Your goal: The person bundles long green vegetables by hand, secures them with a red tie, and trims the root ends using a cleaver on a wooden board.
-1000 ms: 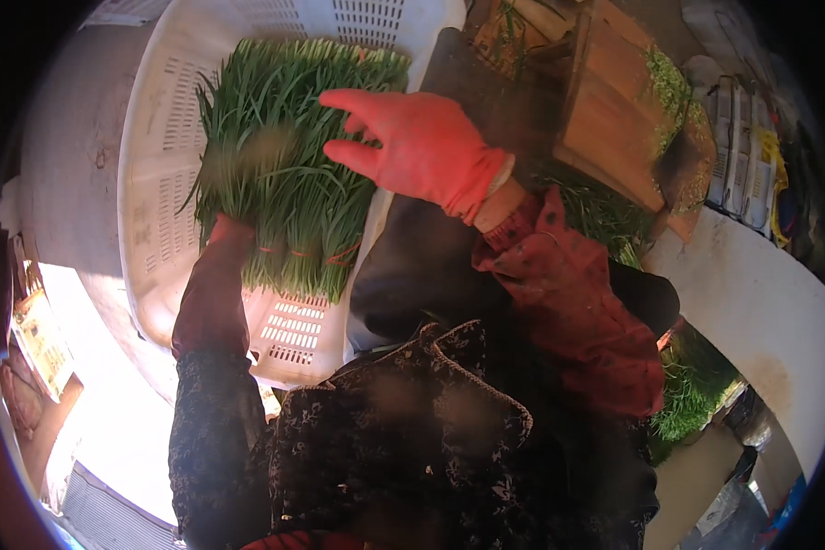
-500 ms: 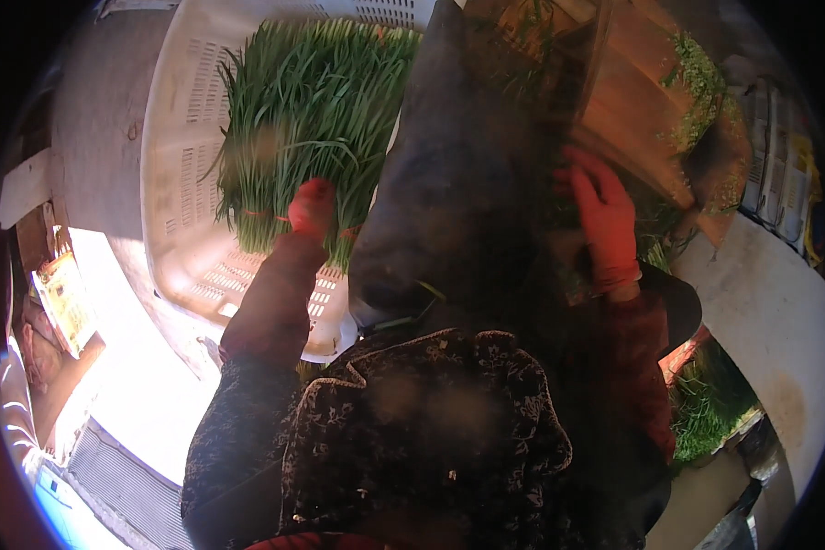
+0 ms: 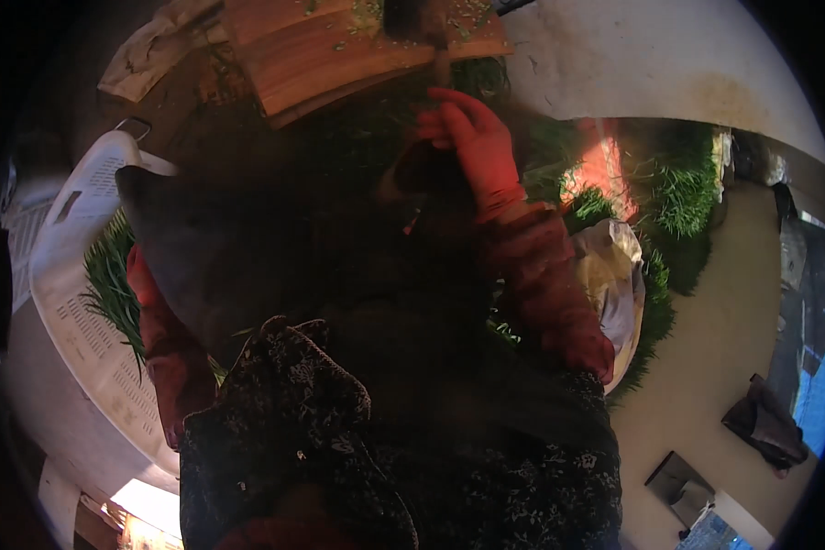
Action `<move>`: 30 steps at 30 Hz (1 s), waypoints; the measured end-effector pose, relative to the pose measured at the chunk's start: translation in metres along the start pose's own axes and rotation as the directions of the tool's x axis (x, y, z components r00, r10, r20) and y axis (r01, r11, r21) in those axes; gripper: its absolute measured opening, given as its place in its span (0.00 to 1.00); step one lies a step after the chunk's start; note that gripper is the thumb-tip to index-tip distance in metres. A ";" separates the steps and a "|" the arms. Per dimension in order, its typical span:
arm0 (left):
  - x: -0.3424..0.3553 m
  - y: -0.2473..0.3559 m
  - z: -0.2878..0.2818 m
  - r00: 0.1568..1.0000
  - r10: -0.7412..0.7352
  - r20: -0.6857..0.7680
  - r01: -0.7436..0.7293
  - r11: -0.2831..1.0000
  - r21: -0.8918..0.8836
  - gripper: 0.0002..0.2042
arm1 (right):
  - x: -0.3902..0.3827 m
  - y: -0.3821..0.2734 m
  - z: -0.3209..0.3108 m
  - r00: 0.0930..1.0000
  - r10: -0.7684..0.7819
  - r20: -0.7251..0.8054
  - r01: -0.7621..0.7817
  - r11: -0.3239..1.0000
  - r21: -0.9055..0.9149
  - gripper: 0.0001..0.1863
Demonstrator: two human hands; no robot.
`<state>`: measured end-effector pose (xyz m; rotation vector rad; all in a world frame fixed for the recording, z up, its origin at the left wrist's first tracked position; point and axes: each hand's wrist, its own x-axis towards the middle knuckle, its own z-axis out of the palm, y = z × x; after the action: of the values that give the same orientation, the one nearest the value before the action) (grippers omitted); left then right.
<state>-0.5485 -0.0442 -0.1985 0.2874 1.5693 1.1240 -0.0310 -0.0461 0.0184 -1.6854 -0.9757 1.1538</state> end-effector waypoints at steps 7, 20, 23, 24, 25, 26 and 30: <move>0.006 0.052 -0.018 0.963 -0.089 0.256 0.058 0.990 0.129 0.16 | -0.086 0.110 -0.254 0.776 0.179 -0.605 -0.088 0.980 0.177 0.21; -0.014 0.089 -0.044 0.998 0.054 0.031 -0.061 0.740 0.670 0.24 | -0.023 0.316 -0.238 0.634 0.619 -0.464 -0.464 0.784 0.412 0.30; -0.045 0.121 -0.056 0.992 0.037 -0.119 0.082 0.521 0.850 0.25 | 0.039 0.345 -0.238 0.570 0.399 -0.718 -0.517 0.854 0.063 0.41; -0.063 0.114 -0.057 0.990 0.048 -0.134 0.089 0.525 0.847 0.25 | 0.055 0.340 -0.232 0.634 0.325 -0.702 -0.360 0.927 0.104 0.43; -0.081 0.099 -0.045 0.973 0.120 -0.197 0.100 0.551 0.829 0.24 | 0.064 0.339 -0.233 0.668 0.239 -0.704 -0.194 0.970 0.146 0.46; -0.070 0.106 0.003 0.965 0.182 -0.188 0.062 0.541 0.839 0.23 | 0.063 0.400 -0.265 0.603 0.176 -0.778 -0.185 0.980 0.078 0.56; -0.129 0.106 -0.045 0.933 0.136 -0.332 0.200 0.571 0.797 0.21 | 0.097 0.384 -0.222 0.567 0.400 -0.721 -0.365 0.906 0.216 0.71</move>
<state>-0.5827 -0.1018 -0.0386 0.7015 2.3746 0.3088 0.2578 -0.1330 -0.3210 -2.1294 -0.0361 0.5691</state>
